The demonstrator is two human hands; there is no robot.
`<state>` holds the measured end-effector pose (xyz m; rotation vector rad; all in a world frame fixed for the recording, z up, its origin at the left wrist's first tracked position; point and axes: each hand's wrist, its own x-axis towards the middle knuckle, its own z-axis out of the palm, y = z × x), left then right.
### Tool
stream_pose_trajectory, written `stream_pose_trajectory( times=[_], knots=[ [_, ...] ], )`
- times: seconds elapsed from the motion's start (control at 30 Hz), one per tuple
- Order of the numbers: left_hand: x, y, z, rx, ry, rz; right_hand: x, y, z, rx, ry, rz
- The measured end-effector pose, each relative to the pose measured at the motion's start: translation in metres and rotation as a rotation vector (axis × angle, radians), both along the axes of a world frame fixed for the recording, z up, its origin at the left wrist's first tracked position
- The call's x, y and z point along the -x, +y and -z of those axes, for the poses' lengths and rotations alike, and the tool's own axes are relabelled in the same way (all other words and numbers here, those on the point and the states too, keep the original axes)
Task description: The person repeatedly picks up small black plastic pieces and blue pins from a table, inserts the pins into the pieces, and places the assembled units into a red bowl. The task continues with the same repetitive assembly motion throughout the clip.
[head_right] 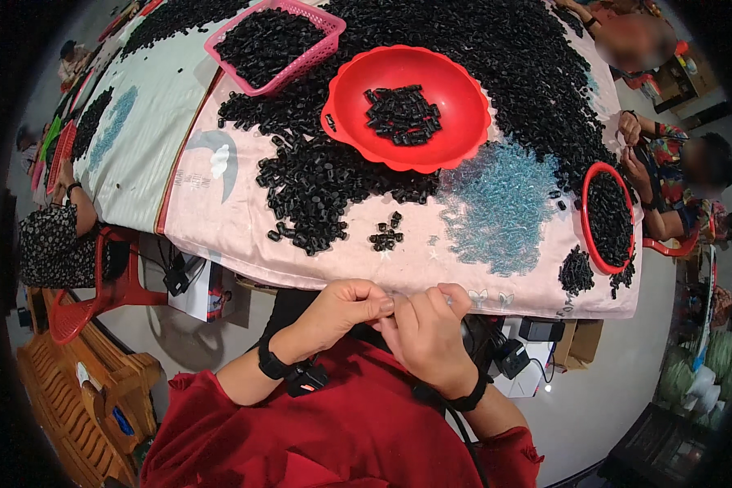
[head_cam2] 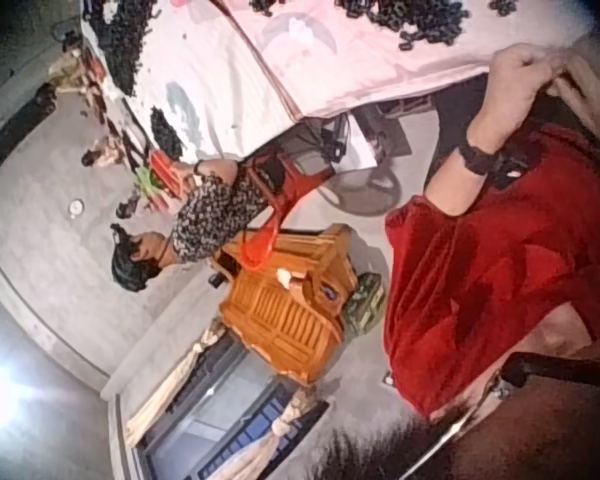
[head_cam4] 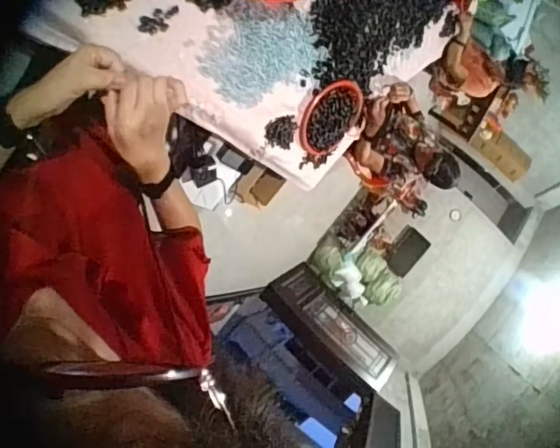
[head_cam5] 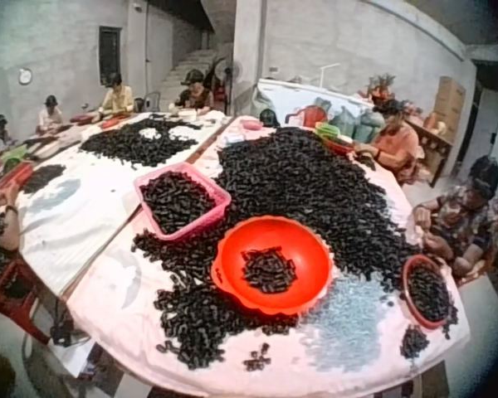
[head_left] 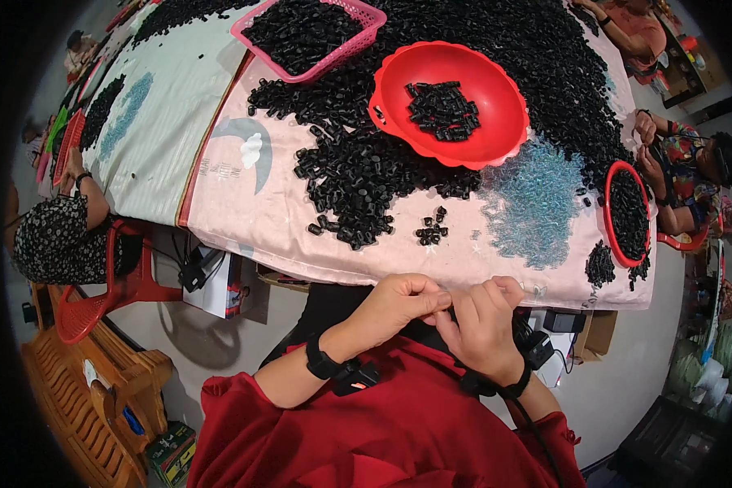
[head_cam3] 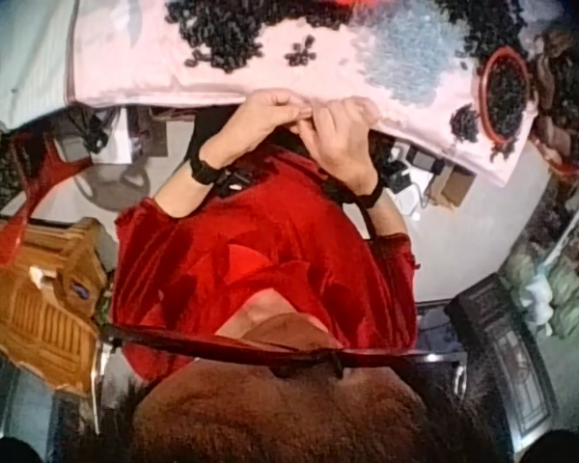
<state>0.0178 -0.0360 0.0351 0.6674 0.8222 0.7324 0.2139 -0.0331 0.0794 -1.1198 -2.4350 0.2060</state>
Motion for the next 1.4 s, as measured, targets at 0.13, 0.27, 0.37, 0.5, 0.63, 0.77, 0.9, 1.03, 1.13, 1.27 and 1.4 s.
stream_pose_trajectory(
  times=[0.13, 0.27, 0.37, 0.5, 0.63, 0.77, 0.9, 1.03, 1.13, 1.27, 1.4],
  knots=[
    [0.001, 0.000, 0.010, 0.082, -0.097, -0.087, -0.009, 0.021, -0.002, 0.093, 0.084, 0.087],
    [0.005, 0.010, 0.004, 0.123, -0.052, -0.098, -0.038, 0.052, 0.043, -0.090, -0.035, 0.351],
    [0.004, 0.010, 0.009, 0.097, -0.058, -0.084, -0.041, 0.064, 0.059, -0.156, -0.156, 0.406],
    [0.006, 0.007, 0.010, 0.091, -0.092, -0.094, -0.040, 0.066, 0.063, -0.078, -0.060, 0.372],
    [0.006, 0.009, 0.008, 0.084, -0.096, -0.098, -0.045, 0.068, 0.063, -0.068, 0.079, 0.434],
    [0.001, 0.010, 0.011, 0.040, -0.129, -0.098, -0.040, 0.070, 0.058, -0.163, -0.099, 0.347],
    [0.003, 0.008, 0.015, -0.010, -0.128, -0.095, -0.036, 0.068, 0.058, -0.138, -0.187, 0.304],
    [0.010, 0.006, 0.026, -0.013, -0.171, -0.032, -0.032, 0.071, 0.059, -0.162, -0.163, 0.336],
    [0.012, 0.004, 0.028, -0.008, -0.215, -0.068, -0.034, 0.068, 0.063, -0.138, -0.119, 0.381],
    [0.022, 0.007, 0.025, 0.091, -0.384, -0.226, -0.036, 0.065, 0.065, -0.161, -0.033, 0.387],
    [0.039, 0.017, 0.011, 0.137, -0.412, -0.391, -0.036, 0.062, 0.059, -0.214, -0.084, 0.380]
  ],
)
